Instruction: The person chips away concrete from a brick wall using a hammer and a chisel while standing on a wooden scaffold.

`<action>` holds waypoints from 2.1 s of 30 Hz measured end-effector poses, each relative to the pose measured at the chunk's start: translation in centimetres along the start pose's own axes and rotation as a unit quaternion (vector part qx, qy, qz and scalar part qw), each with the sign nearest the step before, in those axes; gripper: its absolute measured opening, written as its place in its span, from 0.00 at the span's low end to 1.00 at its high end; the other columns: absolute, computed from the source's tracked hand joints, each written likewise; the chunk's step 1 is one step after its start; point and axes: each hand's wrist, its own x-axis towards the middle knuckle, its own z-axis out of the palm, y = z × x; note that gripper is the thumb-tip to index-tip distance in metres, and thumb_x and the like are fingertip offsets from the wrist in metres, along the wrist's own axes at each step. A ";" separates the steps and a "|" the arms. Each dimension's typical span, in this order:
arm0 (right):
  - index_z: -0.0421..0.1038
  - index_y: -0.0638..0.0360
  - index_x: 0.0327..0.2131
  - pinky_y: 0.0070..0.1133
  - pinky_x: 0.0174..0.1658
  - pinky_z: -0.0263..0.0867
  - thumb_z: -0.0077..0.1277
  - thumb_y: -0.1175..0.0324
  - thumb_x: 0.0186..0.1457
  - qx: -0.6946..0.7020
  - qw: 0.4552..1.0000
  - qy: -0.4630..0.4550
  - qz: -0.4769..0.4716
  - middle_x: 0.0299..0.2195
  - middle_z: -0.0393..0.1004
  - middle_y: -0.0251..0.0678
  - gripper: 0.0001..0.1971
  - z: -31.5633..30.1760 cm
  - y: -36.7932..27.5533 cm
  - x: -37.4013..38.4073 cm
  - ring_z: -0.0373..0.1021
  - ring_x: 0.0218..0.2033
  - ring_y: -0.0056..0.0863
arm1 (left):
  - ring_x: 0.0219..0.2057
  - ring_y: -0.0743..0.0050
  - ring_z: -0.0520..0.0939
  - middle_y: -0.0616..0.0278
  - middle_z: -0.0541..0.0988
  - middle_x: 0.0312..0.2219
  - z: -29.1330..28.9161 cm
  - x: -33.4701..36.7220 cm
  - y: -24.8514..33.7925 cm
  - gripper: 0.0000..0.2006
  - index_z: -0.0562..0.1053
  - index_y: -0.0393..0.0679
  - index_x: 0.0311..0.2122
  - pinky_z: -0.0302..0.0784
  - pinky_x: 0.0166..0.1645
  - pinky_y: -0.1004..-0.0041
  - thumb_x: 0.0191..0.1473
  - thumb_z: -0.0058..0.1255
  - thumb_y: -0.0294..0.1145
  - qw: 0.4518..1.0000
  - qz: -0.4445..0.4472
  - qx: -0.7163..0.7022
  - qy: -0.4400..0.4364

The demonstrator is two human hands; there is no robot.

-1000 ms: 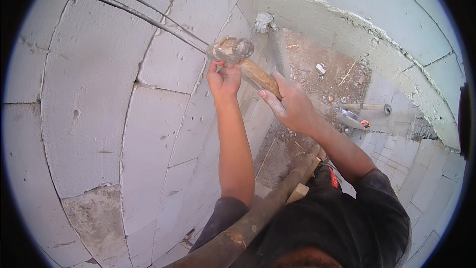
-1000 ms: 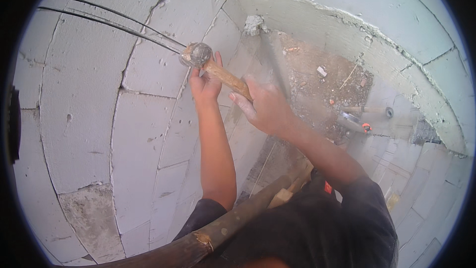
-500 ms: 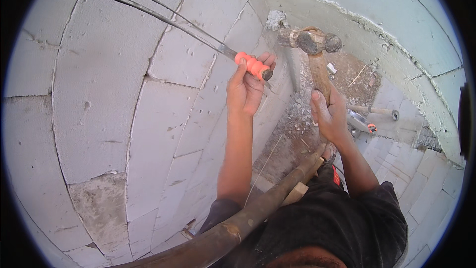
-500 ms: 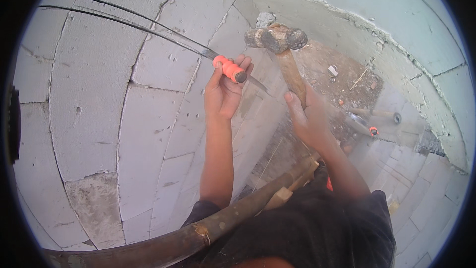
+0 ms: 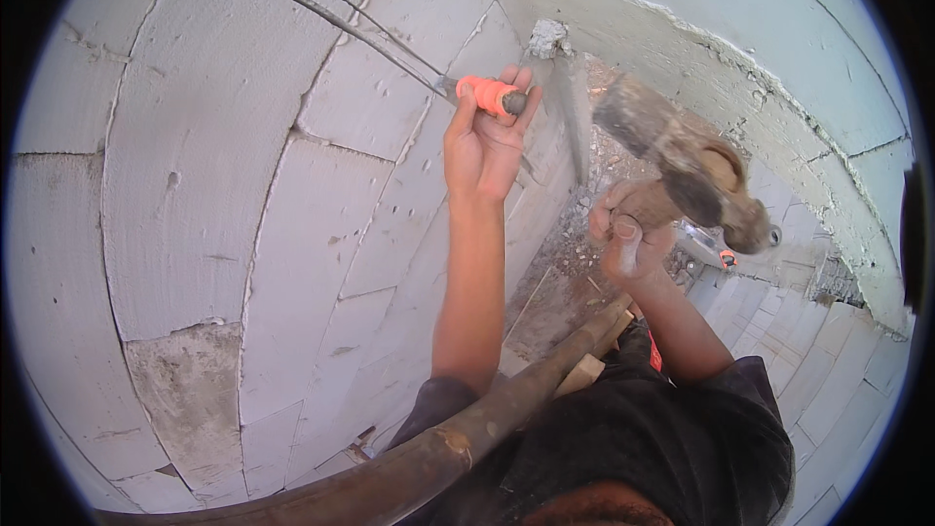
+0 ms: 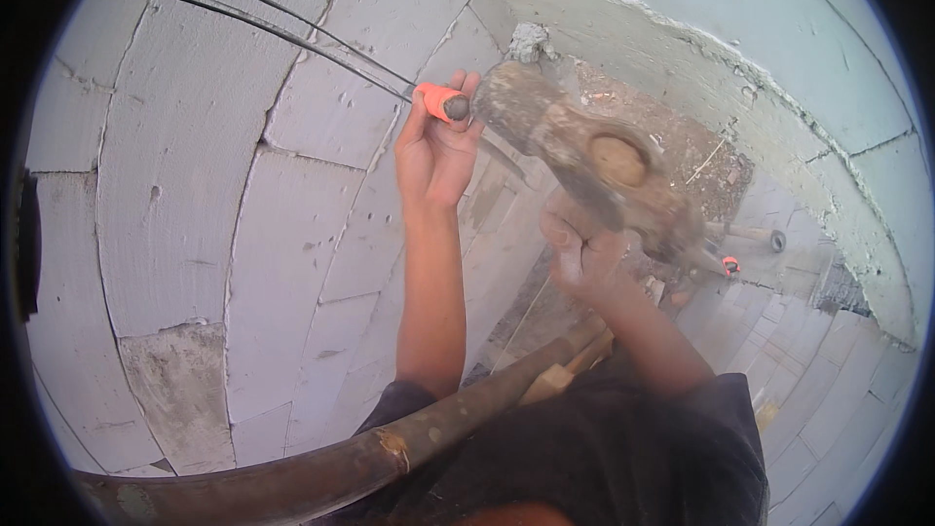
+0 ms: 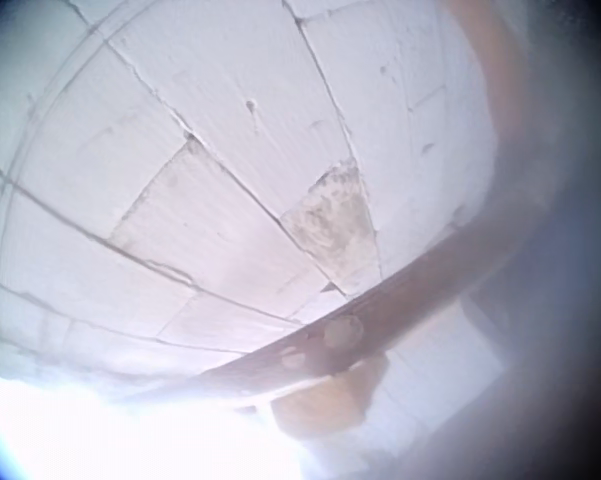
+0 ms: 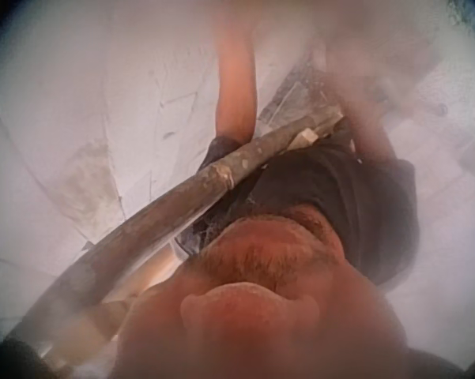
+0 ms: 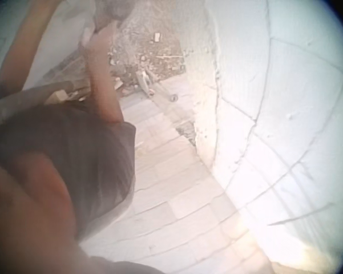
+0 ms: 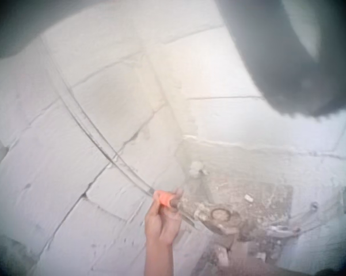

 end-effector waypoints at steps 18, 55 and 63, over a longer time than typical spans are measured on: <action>0.69 0.70 0.42 0.35 0.27 0.63 0.51 0.61 0.59 -0.173 0.982 -0.067 0.038 0.19 0.71 0.49 0.18 2.2 -2.6 1.1 0.71 0.22 0.48 | 0.61 0.52 0.67 0.54 0.74 0.50 -4.3 2.3 2.1 0.16 0.68 0.36 0.49 0.59 0.64 0.43 0.65 0.39 0.38 0.989 0.013 -0.050 0.140; 0.65 0.64 0.34 0.17 0.21 0.57 0.43 0.45 0.63 -0.052 0.996 -0.043 0.055 0.18 0.66 0.29 0.25 -1.5 -2.1 -0.3 0.62 0.17 0.15 | 0.59 0.45 0.68 0.47 0.74 0.47 -3.0 0.6 -0.2 0.12 0.66 0.40 0.44 0.57 0.66 0.43 0.68 0.35 0.39 0.999 -0.008 0.038 -0.023; 0.66 0.64 0.32 0.21 0.21 0.56 0.47 0.52 0.62 -0.091 0.979 0.000 0.185 0.16 0.64 0.29 0.21 0.9 2.4 -0.4 0.61 0.17 0.20 | 0.60 0.42 0.66 0.48 0.75 0.44 -3.4 0.5 -0.5 0.12 0.66 0.42 0.43 0.55 0.66 0.41 0.67 0.36 0.39 0.999 -0.001 0.046 0.011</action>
